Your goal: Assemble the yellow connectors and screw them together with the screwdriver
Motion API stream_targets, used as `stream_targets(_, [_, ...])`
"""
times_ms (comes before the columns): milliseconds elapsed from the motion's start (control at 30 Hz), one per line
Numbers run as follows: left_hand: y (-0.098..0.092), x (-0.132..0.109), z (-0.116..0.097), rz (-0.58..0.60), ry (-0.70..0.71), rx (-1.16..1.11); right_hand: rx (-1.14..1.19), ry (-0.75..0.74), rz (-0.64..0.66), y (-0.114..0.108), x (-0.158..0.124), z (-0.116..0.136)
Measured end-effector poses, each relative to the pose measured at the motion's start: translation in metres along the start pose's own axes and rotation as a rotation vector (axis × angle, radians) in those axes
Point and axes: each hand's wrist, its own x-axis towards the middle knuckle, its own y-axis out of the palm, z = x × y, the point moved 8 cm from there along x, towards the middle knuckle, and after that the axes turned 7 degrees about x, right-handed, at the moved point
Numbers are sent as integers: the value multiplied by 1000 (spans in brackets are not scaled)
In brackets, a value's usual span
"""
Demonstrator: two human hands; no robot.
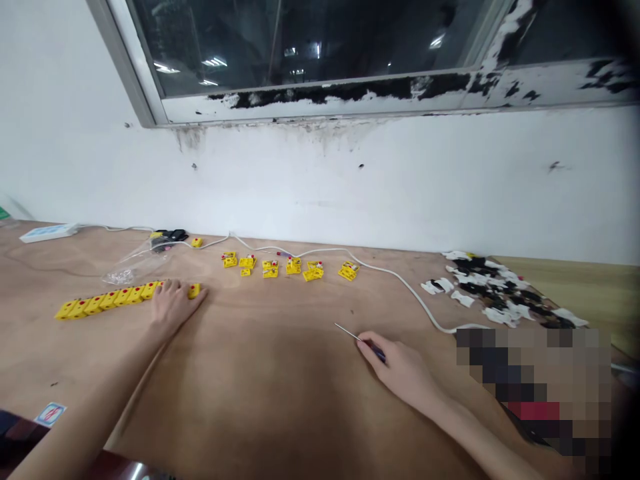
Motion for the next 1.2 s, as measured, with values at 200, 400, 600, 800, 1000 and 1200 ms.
stream_targets(200, [10,10,58,-42,-255,130,-158,-51,-76,5,-1,12])
stream_targets(400, [27,24,61,-46,-358,136,-162,-62,-90,4,-4,15])
stream_targets(600, [25,32,35,-137,-428,17,-71,-49,-87,-1,-5,18])
stream_targets(800, [15,20,-59,-49,-58,-202,-123,-137,-151,-3,-4,21])
stream_targets(1000, [-16,-47,-168,19,488,-446,-72,-268,-128,-2,-6,31])
stream_targets(1200, [-87,-126,-251,5,959,-655,102,-416,-58,4,-9,41])
